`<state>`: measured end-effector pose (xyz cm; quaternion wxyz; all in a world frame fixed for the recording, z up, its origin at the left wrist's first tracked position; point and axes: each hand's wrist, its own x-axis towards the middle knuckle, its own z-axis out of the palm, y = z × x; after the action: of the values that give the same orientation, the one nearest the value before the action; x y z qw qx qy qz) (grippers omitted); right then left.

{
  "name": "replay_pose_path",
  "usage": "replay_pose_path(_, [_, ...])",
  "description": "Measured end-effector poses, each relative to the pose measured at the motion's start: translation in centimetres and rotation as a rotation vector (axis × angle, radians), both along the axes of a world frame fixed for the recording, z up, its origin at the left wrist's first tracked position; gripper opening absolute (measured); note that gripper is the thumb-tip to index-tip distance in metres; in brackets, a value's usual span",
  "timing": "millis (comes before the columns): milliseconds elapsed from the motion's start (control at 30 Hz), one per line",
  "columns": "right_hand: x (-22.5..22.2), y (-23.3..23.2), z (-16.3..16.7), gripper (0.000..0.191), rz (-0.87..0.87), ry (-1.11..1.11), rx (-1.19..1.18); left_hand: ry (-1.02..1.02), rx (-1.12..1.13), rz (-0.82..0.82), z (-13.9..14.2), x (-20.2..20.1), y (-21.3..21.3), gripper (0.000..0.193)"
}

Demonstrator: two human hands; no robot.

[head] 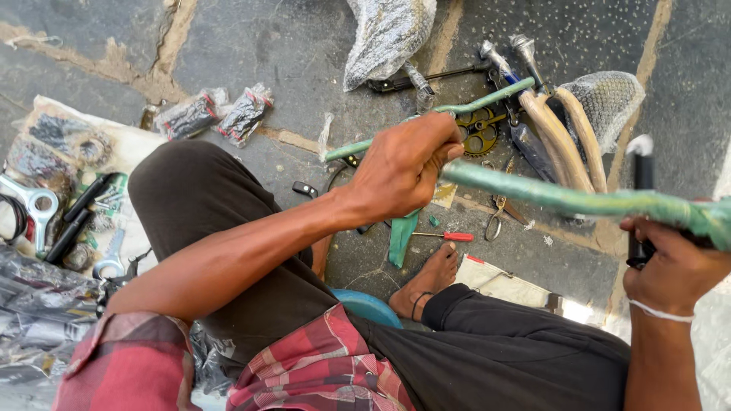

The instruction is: The person sits on the floor and uses a screwdriver to tighten screws on black bicycle brake levers. They then pick up a green bicycle handlebar and remove the green protective wrapping from the ends to expose the metal tubing.

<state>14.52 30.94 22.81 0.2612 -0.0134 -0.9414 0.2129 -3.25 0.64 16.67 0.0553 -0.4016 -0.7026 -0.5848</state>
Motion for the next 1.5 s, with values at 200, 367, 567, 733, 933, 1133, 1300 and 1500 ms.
replay_pose_path(200, [0.7, 1.4, -1.0, 0.018, 0.273, 0.128, -0.355, -1.034, -0.309, -0.683, -2.8, -0.8, -0.1, 0.016])
replay_pose_path(367, [0.5, 0.8, -0.1, 0.031, 0.288, 0.101, -0.323, -1.248, 0.244, -1.156, -1.4, -1.1, -1.3, 0.014])
replay_pose_path(567, [-3.8, -0.2, 0.1, 0.03, -0.111, 0.202, -1.439, -0.417, -0.515, -0.869, 1.4, 8.4, 3.6, 0.033])
replay_pose_path(733, [-3.4, -0.1, 0.2, 0.021, -0.185, 0.15, -1.268, -0.157, -0.444, -0.313, -1.6, 3.0, 2.3, 0.068])
replay_pose_path(933, [-3.3, -1.2, -0.3, 0.023, -0.344, 0.047, -1.334, -0.654, 0.12, -0.025, -0.5, -1.7, 1.3, 0.047])
replay_pose_path(1133, [-4.6, -4.4, -1.0, 0.006, -0.254, 0.033, -1.302, -0.558, 0.501, 0.07, 1.8, -1.0, 1.9, 0.038])
replay_pose_path(1300, [-5.1, -6.1, -1.2, 0.004, -0.178, 0.075, -1.183, -0.617, 0.46, 0.27, 2.5, -0.9, 1.9, 0.021])
replay_pose_path(1500, [-5.2, -4.1, -1.9, 0.011, -0.213, 0.186, -1.07, 0.256, 0.16, 0.363, 2.3, -0.5, 0.3, 0.013])
